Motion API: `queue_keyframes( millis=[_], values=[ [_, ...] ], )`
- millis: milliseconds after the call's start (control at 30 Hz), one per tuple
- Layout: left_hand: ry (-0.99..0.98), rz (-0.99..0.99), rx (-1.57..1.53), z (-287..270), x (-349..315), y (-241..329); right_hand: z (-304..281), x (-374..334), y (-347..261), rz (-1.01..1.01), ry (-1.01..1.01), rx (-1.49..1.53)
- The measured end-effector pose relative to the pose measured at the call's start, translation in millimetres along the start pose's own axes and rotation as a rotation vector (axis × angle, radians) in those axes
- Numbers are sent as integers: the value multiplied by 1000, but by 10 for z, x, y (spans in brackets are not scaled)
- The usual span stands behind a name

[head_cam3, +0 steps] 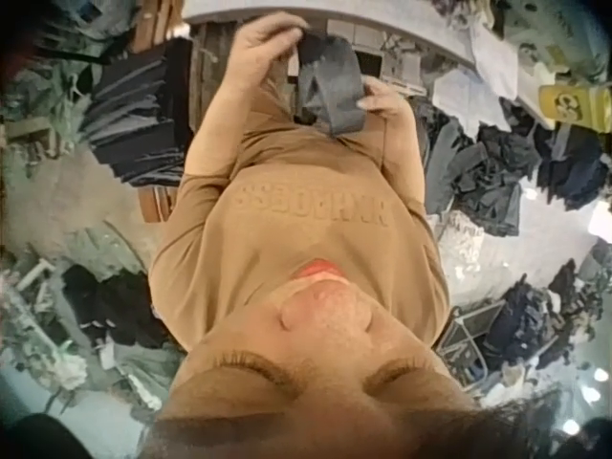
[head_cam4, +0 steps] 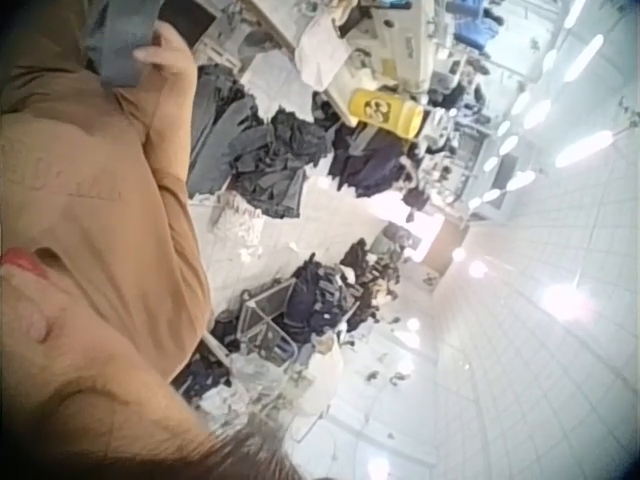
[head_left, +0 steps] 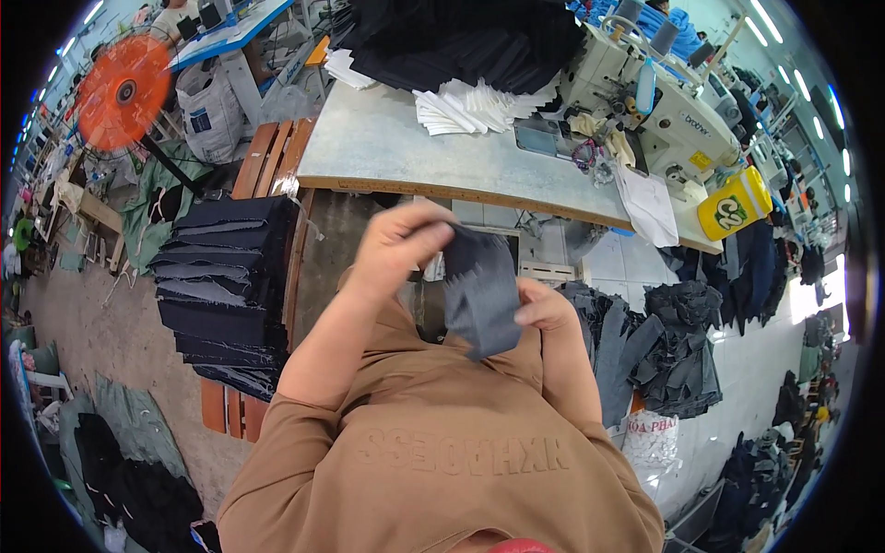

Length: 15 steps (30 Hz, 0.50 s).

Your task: Inspecting and stacking fabric pieces at a workstation in a garment factory.

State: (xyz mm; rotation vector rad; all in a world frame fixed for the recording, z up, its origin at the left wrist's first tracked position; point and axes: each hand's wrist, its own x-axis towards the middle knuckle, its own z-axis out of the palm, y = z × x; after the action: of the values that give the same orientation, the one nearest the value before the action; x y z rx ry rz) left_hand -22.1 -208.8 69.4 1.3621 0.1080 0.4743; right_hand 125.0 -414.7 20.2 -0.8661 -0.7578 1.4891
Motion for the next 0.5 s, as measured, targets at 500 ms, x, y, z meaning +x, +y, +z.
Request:
queue_keyframes(
  millis=[500],
  values=[
    [-339,-119,242,-590,55,-403,-50,35,-63,215,-39,-709]
  ],
)
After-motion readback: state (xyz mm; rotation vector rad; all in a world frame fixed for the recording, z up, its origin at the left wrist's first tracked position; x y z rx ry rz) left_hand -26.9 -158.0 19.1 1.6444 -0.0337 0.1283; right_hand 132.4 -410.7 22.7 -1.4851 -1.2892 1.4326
